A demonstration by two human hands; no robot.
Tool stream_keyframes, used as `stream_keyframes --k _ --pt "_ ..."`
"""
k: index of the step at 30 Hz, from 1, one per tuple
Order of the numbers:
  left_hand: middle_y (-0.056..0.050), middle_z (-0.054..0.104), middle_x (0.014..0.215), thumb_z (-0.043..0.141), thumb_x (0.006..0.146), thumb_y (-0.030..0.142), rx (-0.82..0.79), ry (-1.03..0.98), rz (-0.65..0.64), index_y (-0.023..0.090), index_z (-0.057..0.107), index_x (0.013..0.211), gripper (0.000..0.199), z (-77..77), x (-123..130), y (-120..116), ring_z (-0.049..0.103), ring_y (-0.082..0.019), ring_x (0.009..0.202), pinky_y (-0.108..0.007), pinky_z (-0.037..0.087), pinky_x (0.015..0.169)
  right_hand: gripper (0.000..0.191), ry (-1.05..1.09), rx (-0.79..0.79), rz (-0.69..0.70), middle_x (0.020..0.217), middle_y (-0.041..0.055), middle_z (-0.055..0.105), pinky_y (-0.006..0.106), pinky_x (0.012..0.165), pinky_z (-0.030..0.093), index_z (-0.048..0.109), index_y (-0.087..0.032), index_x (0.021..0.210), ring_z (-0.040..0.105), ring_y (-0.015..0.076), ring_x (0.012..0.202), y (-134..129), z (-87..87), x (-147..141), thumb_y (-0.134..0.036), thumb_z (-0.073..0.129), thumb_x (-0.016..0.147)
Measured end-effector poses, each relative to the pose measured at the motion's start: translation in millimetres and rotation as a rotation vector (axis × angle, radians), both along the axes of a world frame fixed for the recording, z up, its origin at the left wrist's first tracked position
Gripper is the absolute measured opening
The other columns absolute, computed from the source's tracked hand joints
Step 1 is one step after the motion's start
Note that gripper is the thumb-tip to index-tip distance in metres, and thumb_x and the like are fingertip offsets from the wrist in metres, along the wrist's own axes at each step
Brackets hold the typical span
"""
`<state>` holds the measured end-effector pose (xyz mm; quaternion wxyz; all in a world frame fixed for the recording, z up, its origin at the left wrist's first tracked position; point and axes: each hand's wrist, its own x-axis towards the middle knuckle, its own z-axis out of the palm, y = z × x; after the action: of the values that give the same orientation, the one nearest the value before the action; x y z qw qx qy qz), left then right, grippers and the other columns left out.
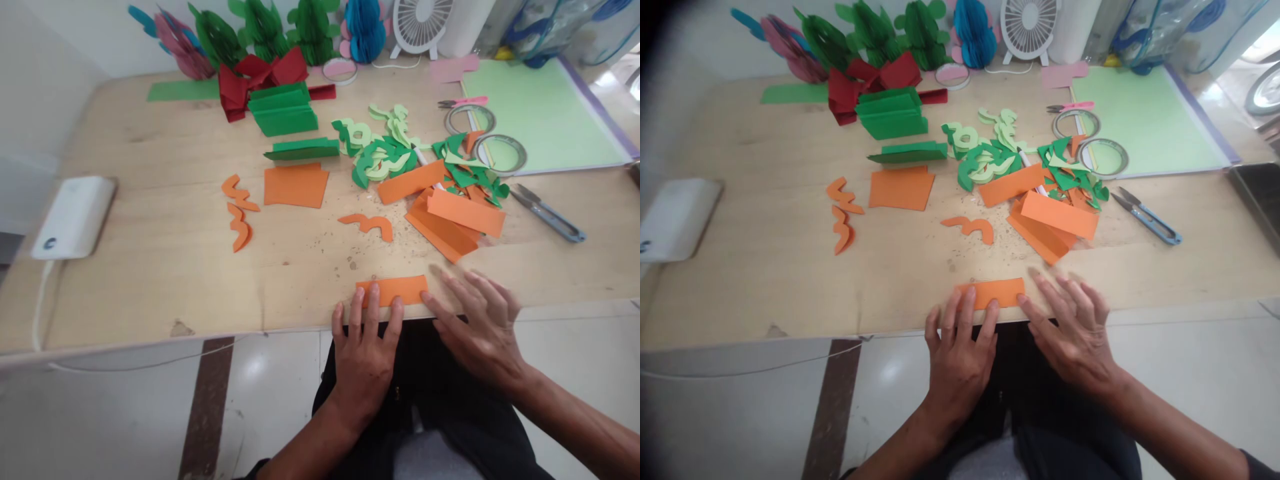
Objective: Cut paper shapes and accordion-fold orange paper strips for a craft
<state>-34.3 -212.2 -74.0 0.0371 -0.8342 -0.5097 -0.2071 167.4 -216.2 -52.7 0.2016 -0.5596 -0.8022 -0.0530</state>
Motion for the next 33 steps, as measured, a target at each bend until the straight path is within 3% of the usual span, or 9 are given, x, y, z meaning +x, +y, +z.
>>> stream_keyframes --k 3,7,11,16,26,33 --pt "-0.019 0.052 0.139 0.061 0.083 0.023 -0.002 0.000 0.000 0.023 0.054 0.130 0.047 -0.3 0 0 0.039 -0.037 0.135 -0.058 0.030 0.106 0.049 -0.024 0.020 -0.038 0.146 0.0038 0.045 0.054 0.107 0.027 0.055 -0.035 0.130 0.036 0.0326 0.135 -2 7.6 9 -0.024 0.065 0.083" --pt "-0.019 0.050 0.140 0.060 0.084 0.024 -0.002 0.018 -0.001 0.023 0.052 0.132 0.049 0.3 0 1 0.038 -0.037 0.136 -0.058 0.029 0.106 0.049 0.013 0.029 -0.003 0.143 0.0077 0.049 0.055 0.109 0.026 0.054 -0.027 0.133 0.036 0.0329 0.136 2 16.0 -8 -0.028 0.063 0.085" --pt "-0.019 0.050 0.140 0.059 0.085 0.024 -0.007 0.024 -0.003 0.022 0.052 0.133 0.048 1.9 0 1 0.037 -0.037 0.136 -0.058 0.029 0.107 0.043 0.018 -0.057 0.131 0.136 0.0080 0.057 0.054 0.113 0.022 0.055 -0.020 0.130 0.037 0.0302 0.137 7 10.8 -24 -0.028 0.059 0.088" --pt "-0.018 0.050 0.141 0.058 0.087 0.025 0.013 0.020 -0.011 0.022 0.052 0.132 0.046 1.1 -1 0 0.037 -0.036 0.137 -0.057 0.030 0.107 0.043 -0.015 -0.038 0.166 0.135 0.0076 0.058 0.052 0.113 0.024 0.055 -0.017 0.130 0.041 0.0280 0.135 7 2.4 -20 -0.020 0.059 0.087" --pt "-0.018 0.049 0.141 0.059 0.084 0.014 0.025 0.100 0.024 0.014 0.049 0.134 0.052 1.4 -43 -1 0.034 -0.036 0.138 -0.055 0.031 0.108 0.043 -0.077 0.011 0.191 0.132 0.0072 0.061 0.052 0.111 0.027 0.055 -0.015 0.130 0.046 0.0288 0.130 9 2.6 -19 -0.018 0.059 0.087" --pt "-0.017 0.045 0.145 0.053 0.089 0.022 -0.089 -0.016 0.018 0.016 0.044 0.140 0.052 12.0 -50 -4 0.031 -0.033 0.140 -0.054 0.027 0.111 0.036 0.036 -0.007 0.183 0.125 0.0097 0.064 0.051 0.105 0.031 0.057 -0.016 0.125 0.051 0.0292 0.122 13 15.4 -20 -0.022 0.056 0.089"
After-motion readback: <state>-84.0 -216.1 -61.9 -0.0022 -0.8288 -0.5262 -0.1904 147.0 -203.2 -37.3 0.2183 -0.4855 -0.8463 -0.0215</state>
